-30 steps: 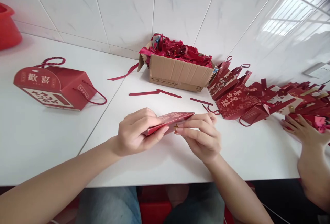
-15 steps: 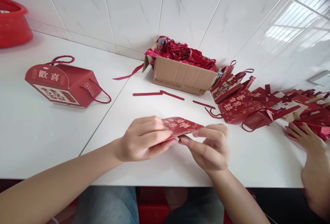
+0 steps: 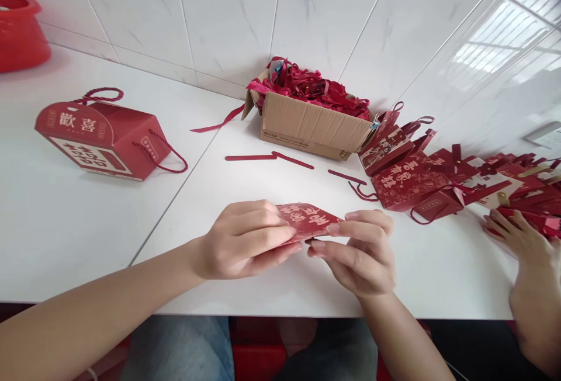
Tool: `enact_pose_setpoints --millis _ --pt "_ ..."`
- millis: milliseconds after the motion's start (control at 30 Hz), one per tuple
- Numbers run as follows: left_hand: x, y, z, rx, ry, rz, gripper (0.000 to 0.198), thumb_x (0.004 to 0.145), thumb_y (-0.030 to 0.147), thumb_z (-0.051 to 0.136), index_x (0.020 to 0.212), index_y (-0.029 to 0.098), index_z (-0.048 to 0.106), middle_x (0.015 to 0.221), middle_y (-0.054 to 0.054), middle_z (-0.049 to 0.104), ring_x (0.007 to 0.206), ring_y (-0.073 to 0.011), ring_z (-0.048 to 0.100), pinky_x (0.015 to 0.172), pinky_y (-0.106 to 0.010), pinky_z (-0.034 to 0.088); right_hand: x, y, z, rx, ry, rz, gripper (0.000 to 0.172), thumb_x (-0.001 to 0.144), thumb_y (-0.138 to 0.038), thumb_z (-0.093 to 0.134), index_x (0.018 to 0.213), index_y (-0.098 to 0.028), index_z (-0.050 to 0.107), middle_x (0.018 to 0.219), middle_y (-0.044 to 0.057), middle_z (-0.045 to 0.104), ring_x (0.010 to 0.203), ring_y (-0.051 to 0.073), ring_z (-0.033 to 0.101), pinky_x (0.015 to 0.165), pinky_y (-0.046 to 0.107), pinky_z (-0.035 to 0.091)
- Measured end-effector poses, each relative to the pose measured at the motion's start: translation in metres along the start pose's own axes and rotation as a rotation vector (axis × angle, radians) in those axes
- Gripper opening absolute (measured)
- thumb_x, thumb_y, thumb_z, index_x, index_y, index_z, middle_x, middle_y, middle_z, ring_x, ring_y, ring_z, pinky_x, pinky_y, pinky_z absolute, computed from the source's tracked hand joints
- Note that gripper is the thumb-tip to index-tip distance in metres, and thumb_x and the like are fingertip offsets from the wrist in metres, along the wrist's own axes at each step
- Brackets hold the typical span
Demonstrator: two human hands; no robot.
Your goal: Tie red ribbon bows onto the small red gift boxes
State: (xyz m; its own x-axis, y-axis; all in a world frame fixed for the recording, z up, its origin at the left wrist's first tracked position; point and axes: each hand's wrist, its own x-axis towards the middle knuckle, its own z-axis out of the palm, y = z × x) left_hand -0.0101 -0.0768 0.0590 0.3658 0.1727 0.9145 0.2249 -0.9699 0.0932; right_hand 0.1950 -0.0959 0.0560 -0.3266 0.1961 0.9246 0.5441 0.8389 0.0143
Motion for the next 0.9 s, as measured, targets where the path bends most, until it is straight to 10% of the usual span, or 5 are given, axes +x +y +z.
enact_pose_setpoints --millis 900 --pt "0.004 0.002 -0.008 0.057 -0.098 0.065 0.007 0.083 0.018 0.067 0.083 0.019 0.061 0.070 -0.001 0.070 0.066 -0.0127 0.068 0.064 -0.023 0.061 0.003 -0.001 0.005 0.138 -0.042 0.097 0.014 0.086 -0.028 0.066 0.091 -0.020 0.057 0.076 0.002 0.069 0.073 0.019 0.069 0.064 0.036 0.047"
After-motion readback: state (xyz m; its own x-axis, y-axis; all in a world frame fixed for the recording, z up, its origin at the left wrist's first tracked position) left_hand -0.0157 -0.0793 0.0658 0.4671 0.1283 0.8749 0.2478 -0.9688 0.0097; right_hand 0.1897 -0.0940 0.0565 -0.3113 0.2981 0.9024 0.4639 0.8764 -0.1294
